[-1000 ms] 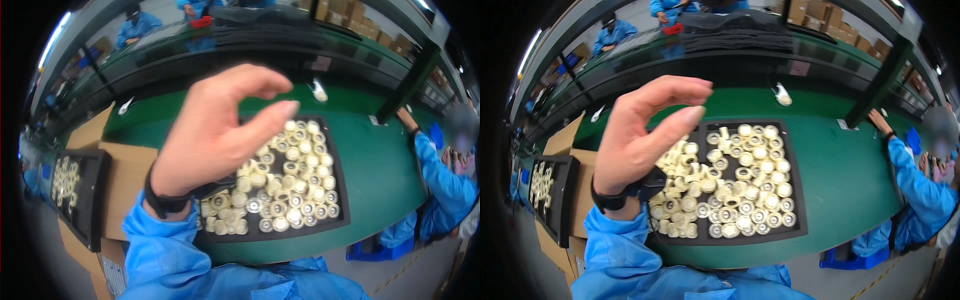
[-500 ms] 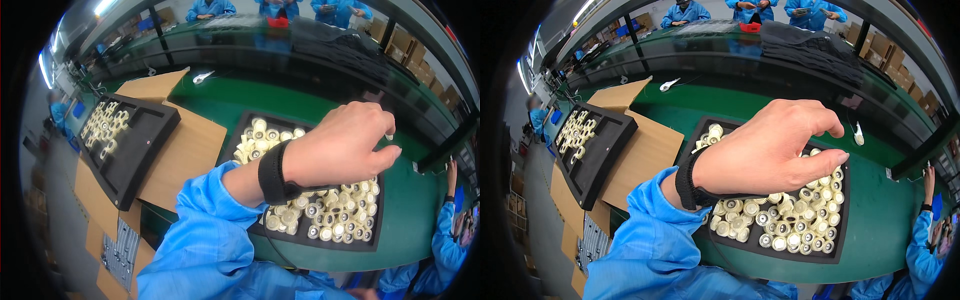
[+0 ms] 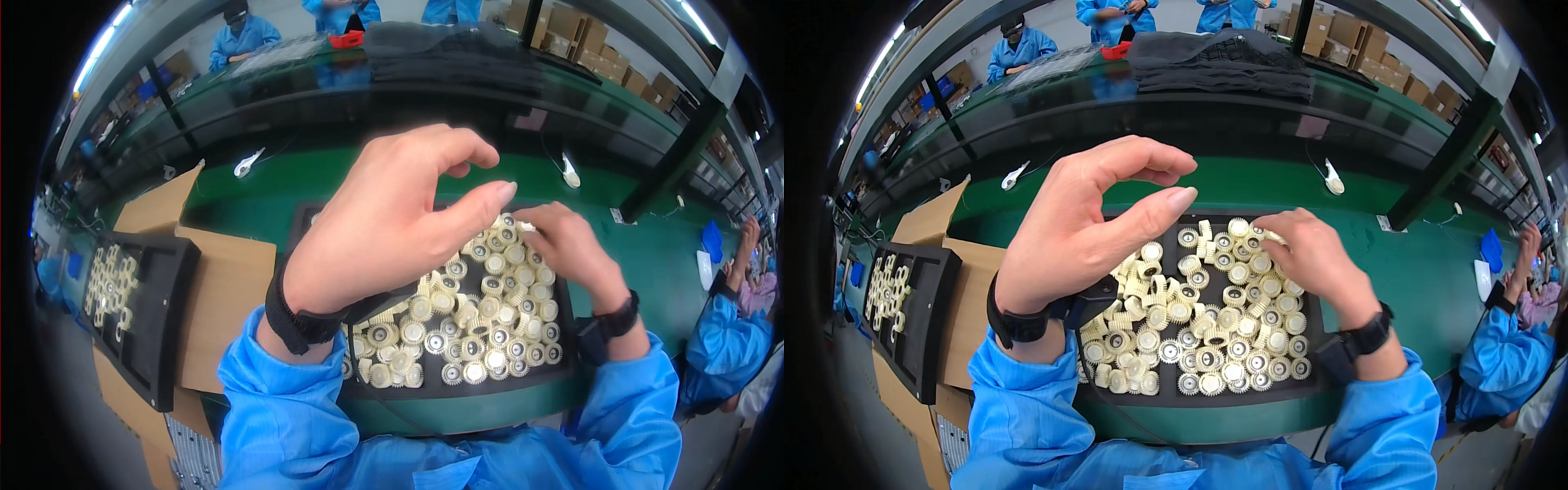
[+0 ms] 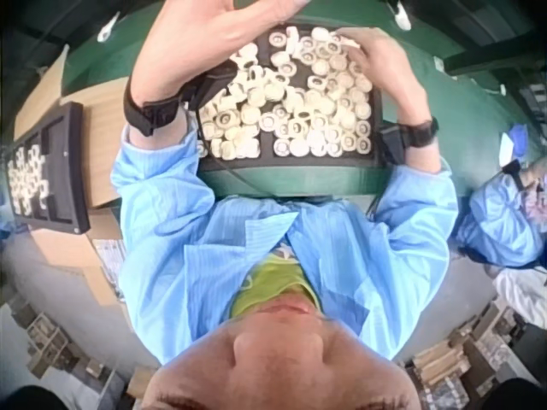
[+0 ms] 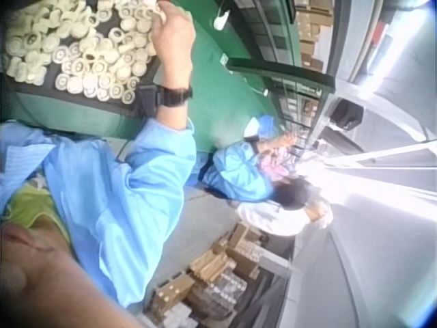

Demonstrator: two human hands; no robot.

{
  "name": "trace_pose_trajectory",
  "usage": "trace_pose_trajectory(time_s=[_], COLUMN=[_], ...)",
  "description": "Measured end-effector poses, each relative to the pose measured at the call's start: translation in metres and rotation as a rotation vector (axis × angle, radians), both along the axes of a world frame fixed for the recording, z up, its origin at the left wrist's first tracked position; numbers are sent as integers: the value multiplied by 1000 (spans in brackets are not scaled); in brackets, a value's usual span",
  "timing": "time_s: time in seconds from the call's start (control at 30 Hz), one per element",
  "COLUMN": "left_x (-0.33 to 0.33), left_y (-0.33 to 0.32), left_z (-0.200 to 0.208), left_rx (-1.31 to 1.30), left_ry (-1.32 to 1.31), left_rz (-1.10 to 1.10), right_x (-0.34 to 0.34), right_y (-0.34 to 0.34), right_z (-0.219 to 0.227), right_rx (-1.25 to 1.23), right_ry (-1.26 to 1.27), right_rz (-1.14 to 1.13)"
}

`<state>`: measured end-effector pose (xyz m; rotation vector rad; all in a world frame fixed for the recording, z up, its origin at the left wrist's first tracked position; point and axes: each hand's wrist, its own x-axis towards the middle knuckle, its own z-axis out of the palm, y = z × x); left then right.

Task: Manually assembling small plastic and metal gears into white electronic housings on a factory assembly line.

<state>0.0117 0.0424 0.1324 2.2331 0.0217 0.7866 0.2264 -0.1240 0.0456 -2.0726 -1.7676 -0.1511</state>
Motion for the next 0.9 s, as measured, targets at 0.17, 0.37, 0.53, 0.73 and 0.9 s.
trace_pose_trajectory(time_s=[0.17,0.37,0.53,0.73,0.9], left_x=[3,18,51,47,22], left_y=[12,35,134,178,168], left_z=[-7,-12,-38,-103,-49], left_rx=[64,-6,-112,-522,-442], left_ry=[-4,135,306,562,463], left_rz=[23,115,497,484,439], right_x=[-15,-13,-16,-15,-14], right_y=[35,25,29,30,30], right_z=[-44,-46,-49,-49,-49], right_rx=[-82,64,287,345,348], right_ry=[-129,90,359,444,445], right_rz=[-83,-184,-29,-8,46])
